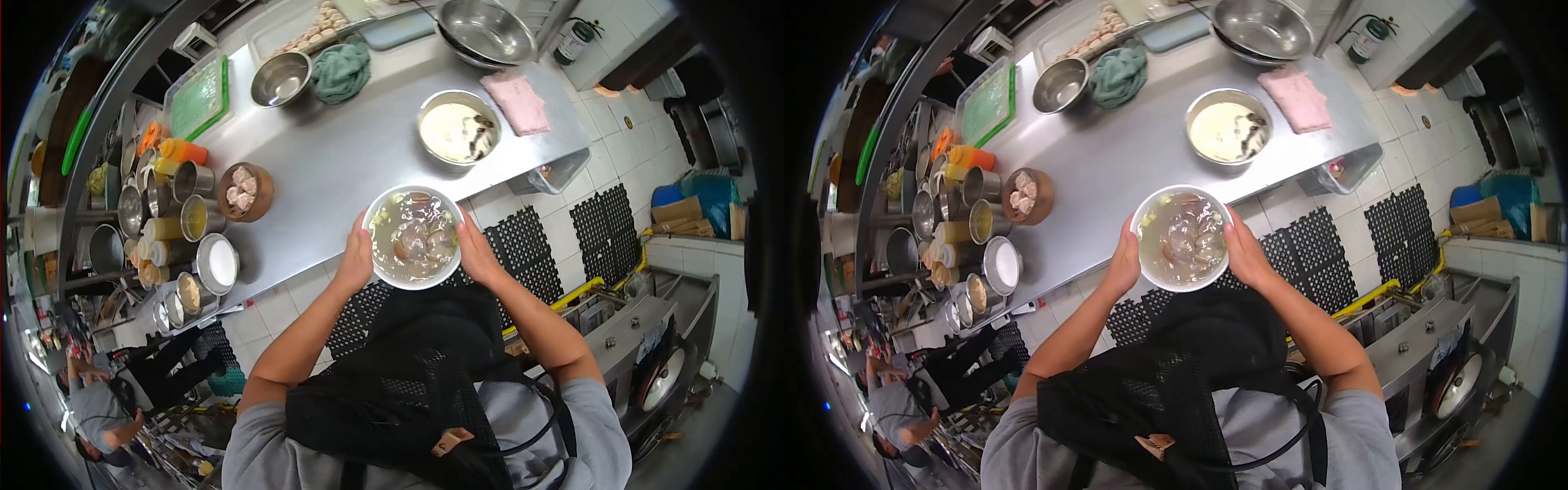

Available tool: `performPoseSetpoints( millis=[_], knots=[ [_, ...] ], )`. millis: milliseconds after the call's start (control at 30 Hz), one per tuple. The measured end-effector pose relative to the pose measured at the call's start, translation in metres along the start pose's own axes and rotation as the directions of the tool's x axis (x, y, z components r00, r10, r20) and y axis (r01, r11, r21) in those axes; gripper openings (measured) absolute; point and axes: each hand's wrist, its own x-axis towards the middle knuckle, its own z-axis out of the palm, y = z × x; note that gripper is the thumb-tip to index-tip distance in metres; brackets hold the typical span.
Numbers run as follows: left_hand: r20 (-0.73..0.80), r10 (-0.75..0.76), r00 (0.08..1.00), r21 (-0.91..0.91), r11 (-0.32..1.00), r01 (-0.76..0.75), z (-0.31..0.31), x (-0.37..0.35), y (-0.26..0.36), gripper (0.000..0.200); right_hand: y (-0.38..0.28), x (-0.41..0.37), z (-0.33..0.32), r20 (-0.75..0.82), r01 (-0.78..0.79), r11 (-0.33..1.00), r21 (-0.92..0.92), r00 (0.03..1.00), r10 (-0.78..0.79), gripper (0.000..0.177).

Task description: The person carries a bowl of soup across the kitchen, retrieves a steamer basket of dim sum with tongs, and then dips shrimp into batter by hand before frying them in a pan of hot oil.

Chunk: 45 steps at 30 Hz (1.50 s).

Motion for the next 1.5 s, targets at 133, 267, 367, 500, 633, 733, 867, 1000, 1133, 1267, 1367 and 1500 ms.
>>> performPoseSetpoints(
  millis=[133, 267, 367, 500, 633, 733, 867, 1000, 1133, 1267, 1367, 1500],
  knots=[
    [0.031, 0.061, 0.998, 0.010, 0.998, -0.062, 0.062, -0.015, 0.024, 0.056, 0.022, -0.047, -0.053, -0.049, 0.004, 1.000, 0.003, 0.999, -0.004, 0.050],
    [0.112, 0.067, 0.991, -0.032, 0.997, -0.064, 0.136, -0.015, 0.052, 0.065, 0.055, -0.088, -0.123, -0.148, 0.084, 0.996, -0.035, 0.985, -0.088, 0.050],
    [0.170, 0.085, 0.982, -0.053, 0.996, -0.077, 0.198, -0.004, 0.083, 0.065, 0.058, -0.116, -0.185, -0.220, 0.077, 0.995, -0.064, 0.971, -0.089, 0.049],
    [0.236, 0.162, 0.958, -0.132, 0.982, -0.134, 0.285, 0.028, 0.125, 0.065, 0.076, -0.141, -0.272, -0.316, 0.058, 0.994, -0.093, 0.945, -0.085, 0.049],
    [0.313, 0.200, 0.928, -0.127, 0.978, -0.168, 0.367, 0.070, 0.168, 0.065, 0.086, -0.154, -0.360, -0.418, 0.025, 0.996, -0.091, 0.906, -0.061, 0.050],
    [0.352, 0.270, 0.896, -0.066, 0.962, -0.264, 0.425, 0.108, 0.196, 0.065, 0.096, -0.156, -0.421, -0.497, 0.015, 0.994, -0.113, 0.865, -0.070, 0.052],
    [0.393, 0.328, 0.859, -0.133, 0.945, -0.299, 0.504, 0.166, 0.232, 0.063, 0.116, -0.136, -0.509, -0.561, -0.073, 0.989, -0.127, 0.828, -0.011, 0.053],
    [0.364, 0.388, 0.847, -0.183, 0.921, -0.343, 0.570, 0.240, 0.268, 0.058, 0.118, -0.098, -0.603, -0.551, -0.178, 0.979, -0.096, 0.829, 0.096, 0.053],
    [0.364, 0.384, 0.849, -0.163, 0.923, -0.348, 0.617, 0.305, 0.309, 0.056, 0.133, -0.055, -0.684, -0.570, -0.033, 0.999, -0.037, 0.822, 0.006, 0.053],
    [0.348, 0.333, 0.877, -0.183, 0.941, -0.285, 0.664, 0.372, 0.339, 0.058, 0.142, -0.003, -0.760, -0.565, 0.056, 0.997, -0.056, 0.821, -0.078, 0.052],
    [0.281, 0.354, 0.892, -0.163, 0.934, -0.319, 0.698, 0.414, 0.365, 0.058, 0.138, 0.037, -0.824, -0.499, -0.029, 0.998, -0.047, 0.867, 0.002, 0.051],
    [0.177, 0.314, 0.933, -0.172, 0.943, -0.285, 0.737, 0.464, 0.391, 0.058, 0.142, 0.097, -0.901, -0.398, 0.037, 0.995, -0.096, 0.914, -0.072, 0.052]
  ],
)
